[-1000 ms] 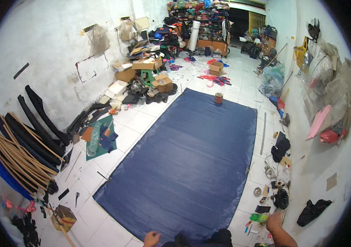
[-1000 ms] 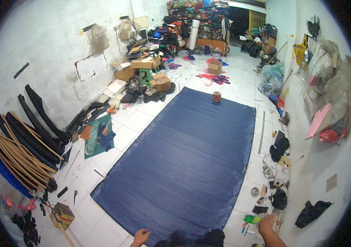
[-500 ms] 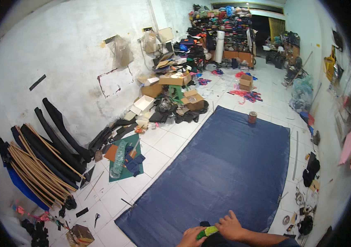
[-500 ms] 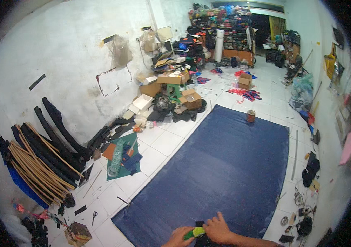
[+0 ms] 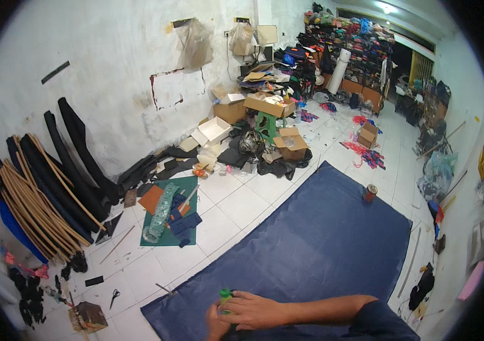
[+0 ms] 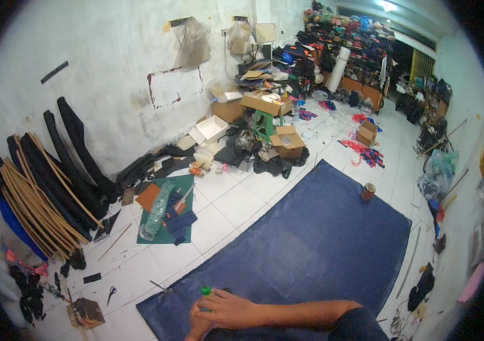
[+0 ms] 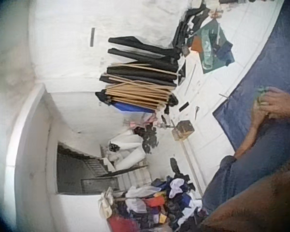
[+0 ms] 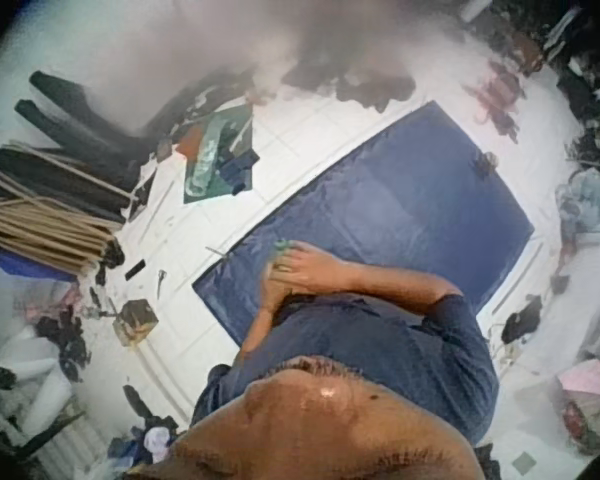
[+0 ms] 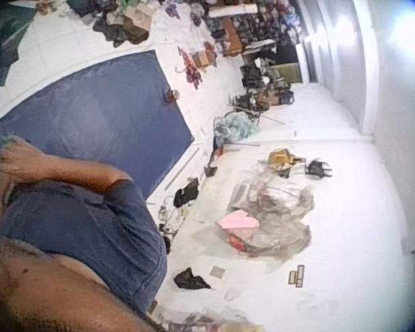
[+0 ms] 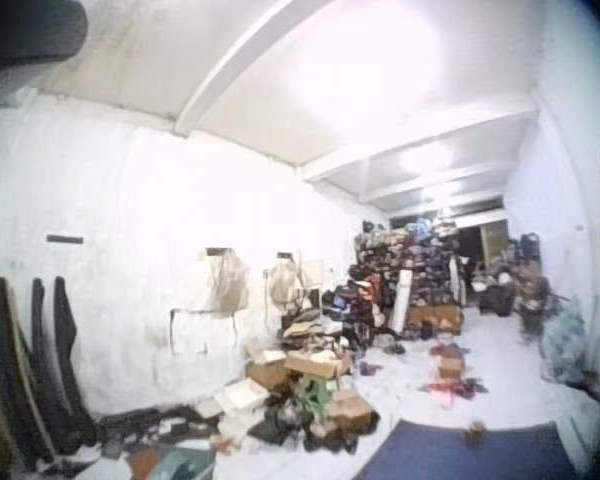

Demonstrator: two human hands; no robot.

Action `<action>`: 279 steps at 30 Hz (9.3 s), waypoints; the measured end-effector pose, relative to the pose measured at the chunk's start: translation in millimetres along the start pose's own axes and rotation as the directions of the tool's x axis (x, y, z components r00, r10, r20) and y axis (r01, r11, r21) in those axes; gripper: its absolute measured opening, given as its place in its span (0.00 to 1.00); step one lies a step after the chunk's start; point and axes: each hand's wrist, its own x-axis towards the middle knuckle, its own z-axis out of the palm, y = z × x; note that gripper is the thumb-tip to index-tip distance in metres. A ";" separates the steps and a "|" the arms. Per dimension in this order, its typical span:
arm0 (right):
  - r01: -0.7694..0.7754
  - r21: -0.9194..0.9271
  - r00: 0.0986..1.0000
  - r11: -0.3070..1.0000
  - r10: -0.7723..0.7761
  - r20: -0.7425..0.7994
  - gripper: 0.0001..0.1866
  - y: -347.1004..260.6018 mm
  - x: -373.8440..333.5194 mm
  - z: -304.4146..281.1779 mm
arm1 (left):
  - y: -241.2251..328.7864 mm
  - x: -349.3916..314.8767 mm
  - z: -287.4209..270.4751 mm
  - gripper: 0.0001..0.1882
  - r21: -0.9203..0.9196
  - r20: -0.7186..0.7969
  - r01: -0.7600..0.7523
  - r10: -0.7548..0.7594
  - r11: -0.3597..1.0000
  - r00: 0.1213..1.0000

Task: The person applies oil to an industrial cutting or sewing machine by squeezing a bottle and then wipes the edges of a large blue fabric sheet on the floor.

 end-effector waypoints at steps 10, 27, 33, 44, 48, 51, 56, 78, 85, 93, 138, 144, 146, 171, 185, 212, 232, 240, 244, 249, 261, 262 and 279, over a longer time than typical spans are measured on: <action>-0.805 0.348 0.567 0.481 0.797 0.209 0.38 227.0 15.4 -1.5 | 104.3 292.1 -61.8 0.30 0.054 0.048 -0.198 0.195 0.979 0.980; -0.683 0.582 0.489 0.441 0.868 -0.084 0.39 583.5 95.0 -42.3 | 185.2 657.2 32.1 0.31 0.044 0.262 -0.283 0.262 0.958 0.929; -0.679 0.630 0.413 0.377 0.906 -0.097 0.40 695.9 117.6 -54.3 | 193.0 770.7 50.0 0.33 0.031 0.301 -0.229 0.210 0.973 0.930; -0.754 0.639 -0.041 0.151 0.960 -0.275 0.33 888.8 120.4 -111.8 | 144.8 1039.7 72.5 0.28 0.015 0.544 -0.002 -0.007 1.000 0.839; -0.800 0.579 -0.041 0.158 0.948 -0.315 0.41 954.3 119.0 -134.0 | 173.8 1141.5 76.0 0.32 0.085 0.751 -0.002 -0.063 0.996 0.657; -0.793 0.579 0.037 0.189 0.964 -0.264 0.46 1012.5 150.6 -143.0 | 195.9 1181.7 101.2 0.42 0.010 0.832 -0.088 0.041 0.996 0.553; -0.712 0.606 0.298 0.354 0.934 -0.195 0.51 1126.6 177.4 -117.9 | 181.9 1229.0 169.4 0.37 -0.078 0.668 0.003 0.051 0.997 0.743; -0.699 0.626 -0.617 -0.345 0.734 -0.285 0.25 1545.1 187.9 28.0 | -30.1 1375.9 -0.4 0.31 0.033 0.508 0.278 -0.256 0.960 0.822; -0.763 0.523 -0.560 -0.380 0.793 -0.241 0.27 1486.8 174.8 38.4 | -70.8 1409.1 -56.7 0.31 0.091 0.449 0.319 -0.324 0.944 0.833; -0.836 0.382 -0.468 -0.394 0.875 -0.121 0.31 1367.6 128.7 53.1 | -81.6 1397.2 -22.3 0.28 0.001 0.547 0.031 -0.027 1.000 0.837; -0.715 0.663 -0.676 -0.223 0.464 -0.573 0.43 1161.8 99.3 433.6 | -273.7 1289.2 447.0 0.37 -0.726 0.650 -0.276 0.498 0.630 -0.574; -0.454 0.851 -0.891 -0.263 0.125 -0.436 0.39 1168.0 110.3 473.5 | -286.3 1303.4 461.3 0.28 -0.732 0.674 -0.293 0.716 0.615 -0.183; -0.414 0.897 -0.910 -0.156 0.042 -0.412 0.39 1174.7 117.6 510.1 | -280.3 1316.2 475.3 0.26 -0.661 0.655 -0.504 0.755 0.556 -0.026; -0.281 0.947 -0.960 -0.159 0.042 -0.277 0.36 1164.8 135.5 565.0 | -264.3 1315.1 521.9 0.13 -0.593 0.453 -0.675 0.875 0.439 0.171; -0.242 0.945 -0.970 -0.221 0.036 -0.240 0.36 1159.2 132.6 576.3 | -270.2 1307.0 522.4 0.19 -0.546 0.439 -0.711 0.874 0.442 0.206; -0.302 0.911 -0.951 -0.281 0.159 -0.267 0.31 1153.5 141.3 574.0 | -280.0 1311.5 528.0 0.19 -0.608 0.414 -0.648 0.880 0.458 0.233; -0.298 0.910 -0.952 -0.288 0.154 -0.263 0.31 1165.8 143.0 564.3 | -278.0 1316.0 529.7 0.14 -0.657 0.324 -0.625 0.906 0.422 0.271; -0.303 0.919 -0.951 -0.251 0.148 -0.273 0.31 1164.2 144.4 563.7 | -281.1 1312.1 526.6 0.16 -0.689 0.405 -0.570 0.890 0.448 0.210; -0.281 0.919 -0.956 -0.275 0.160 -0.244 0.31 1165.9 146.2 560.2 | -274.7 1309.8 527.1 0.16 -0.689 0.474 -0.486 0.841 0.538 0.260; -0.287 0.915 -0.954 -0.283 0.171 -0.247 0.31 1154.1 144.9 571.7 | -265.8 1307.7 523.5 0.17 -0.620 0.507 -0.612 0.846 0.491 0.165; -0.268 0.929 -0.960 -0.254 0.150 -0.236 0.32 1158.0 143.6 570.0 | -276.1 1305.8 525.8 0.19 -0.732 0.374 -0.533 0.905 0.423 0.204; -0.279 0.927 -0.957 -0.253 0.155 -0.246 0.33 1158.8 143.7 569.6 | -276.2 1306.0 525.8 0.19 -0.727 0.351 -0.551 0.912 0.409 0.213; -0.239 0.940 -0.968 -0.242 0.130 -0.212 0.36 1159.7 134.1 582.1 | -275.8 1306.3 530.9 0.17 -0.719 0.463 -0.500 0.869 0.482 0.174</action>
